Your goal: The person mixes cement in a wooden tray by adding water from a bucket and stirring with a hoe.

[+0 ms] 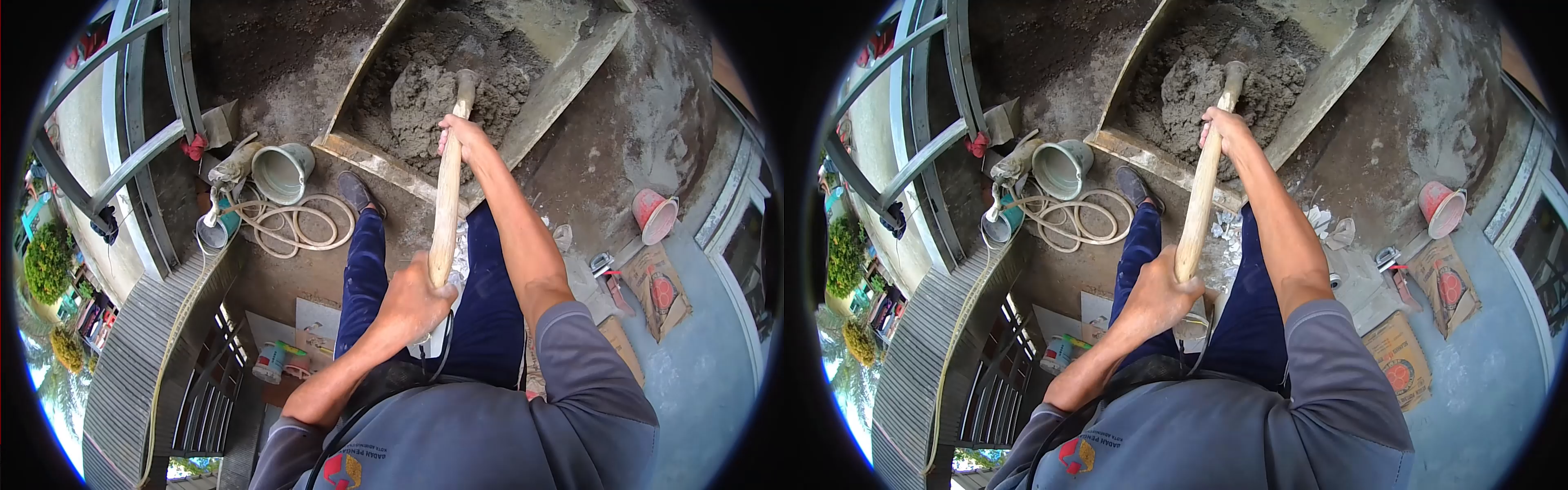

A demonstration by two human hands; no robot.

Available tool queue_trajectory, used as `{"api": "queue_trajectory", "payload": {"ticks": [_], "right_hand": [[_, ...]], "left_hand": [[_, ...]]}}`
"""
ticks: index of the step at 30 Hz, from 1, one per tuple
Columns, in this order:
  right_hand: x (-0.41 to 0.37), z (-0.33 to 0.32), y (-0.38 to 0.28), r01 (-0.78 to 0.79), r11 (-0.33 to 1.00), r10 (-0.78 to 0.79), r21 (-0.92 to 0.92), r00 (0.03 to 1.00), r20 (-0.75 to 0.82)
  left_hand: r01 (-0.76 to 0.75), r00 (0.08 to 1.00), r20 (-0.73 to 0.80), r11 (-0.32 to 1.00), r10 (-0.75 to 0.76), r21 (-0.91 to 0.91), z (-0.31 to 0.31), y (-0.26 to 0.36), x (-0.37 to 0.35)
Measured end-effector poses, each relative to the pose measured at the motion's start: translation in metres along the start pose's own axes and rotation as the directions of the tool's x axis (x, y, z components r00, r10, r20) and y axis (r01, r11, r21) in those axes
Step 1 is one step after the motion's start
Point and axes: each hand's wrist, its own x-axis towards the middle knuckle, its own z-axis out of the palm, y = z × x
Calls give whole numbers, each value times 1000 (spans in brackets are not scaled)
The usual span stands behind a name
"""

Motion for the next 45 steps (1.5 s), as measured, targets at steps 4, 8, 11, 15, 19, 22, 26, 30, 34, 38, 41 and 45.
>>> {"api": "queue_trajectory", "payload": {"ticks": [4,8,11,15,19,22,26,30,34,38,41,45], "right_hand": [[-129,46,39,146,972,-120,184,983,-142],[-131,93,137,283,907,-243,313,957,-160],[-101,106,174,317,882,-266,350,946,-187],[-151,115,158,388,882,-349,267,919,-182],[-243,134,115,288,924,-262,251,956,-130],[-219,129,94,140,947,-121,289,989,-83],[-2,82,63,63,969,-33,239,991,-128],[58,32,10,109,992,-97,68,983,-159],[-27,23,-75,340,933,-355,-118,925,-134],[-43,4,-182,517,844,-529,-143,846,-62],[11,4,-229,554,810,-567,-192,824,-14],[78,34,-140,243,949,-264,-202,961,-83]], "left_hand": [[-28,998,59,997,23,77,-48,-89,-81],[30,969,-242,950,48,310,-61,-302,-19],[53,921,-379,935,90,351,-46,-404,73],[-165,883,-365,924,295,346,-66,-371,20],[-147,949,-218,933,226,329,-90,-296,-122],[-102,965,-184,914,187,394,-96,-218,-152],[-1,963,-240,890,124,456,-61,-118,0],[4,953,-282,931,107,365,14,-85,74],[-148,930,-296,961,216,236,42,-74,77],[-403,911,-113,914,397,-39,23,-10,114],[-363,931,-95,925,353,-115,2,36,138],[-168,972,-179,983,154,-71,-7,17,127]]}}
